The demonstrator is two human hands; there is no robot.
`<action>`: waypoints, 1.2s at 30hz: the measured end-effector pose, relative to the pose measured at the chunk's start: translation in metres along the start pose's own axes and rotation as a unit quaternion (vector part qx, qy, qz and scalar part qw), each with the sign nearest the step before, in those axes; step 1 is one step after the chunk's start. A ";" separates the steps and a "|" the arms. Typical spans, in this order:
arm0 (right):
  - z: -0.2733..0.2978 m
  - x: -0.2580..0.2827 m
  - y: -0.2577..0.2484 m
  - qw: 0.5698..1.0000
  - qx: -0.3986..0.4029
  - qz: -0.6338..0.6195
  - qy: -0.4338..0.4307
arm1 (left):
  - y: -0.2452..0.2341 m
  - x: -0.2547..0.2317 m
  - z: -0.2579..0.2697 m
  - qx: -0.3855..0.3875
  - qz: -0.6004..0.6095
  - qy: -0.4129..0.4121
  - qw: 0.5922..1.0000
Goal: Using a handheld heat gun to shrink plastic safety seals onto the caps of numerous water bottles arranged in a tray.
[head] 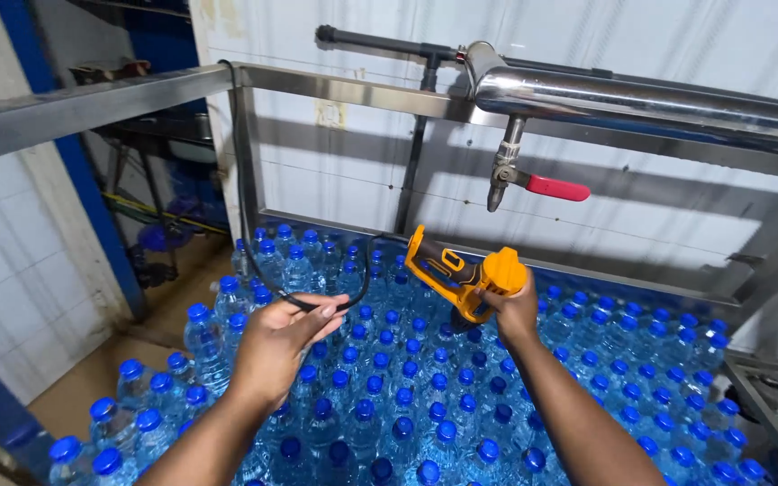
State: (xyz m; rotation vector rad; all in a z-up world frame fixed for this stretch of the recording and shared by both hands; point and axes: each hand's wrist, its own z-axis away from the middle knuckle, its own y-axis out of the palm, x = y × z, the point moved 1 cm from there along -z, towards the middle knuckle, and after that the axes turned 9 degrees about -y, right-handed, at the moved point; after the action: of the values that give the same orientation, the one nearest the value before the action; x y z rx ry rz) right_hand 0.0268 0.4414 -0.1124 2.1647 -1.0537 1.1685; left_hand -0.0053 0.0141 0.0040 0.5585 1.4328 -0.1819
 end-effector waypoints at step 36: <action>0.027 0.008 0.051 0.978 0.074 -0.182 0.073 | 0.001 -0.036 0.041 -0.044 0.067 0.082 0.993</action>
State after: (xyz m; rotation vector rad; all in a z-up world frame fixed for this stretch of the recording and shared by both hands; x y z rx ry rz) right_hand 0.0023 0.3894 -0.1181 2.2221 -0.4934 1.2358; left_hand 0.0257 -0.0119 0.0401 0.6068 1.5490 0.0348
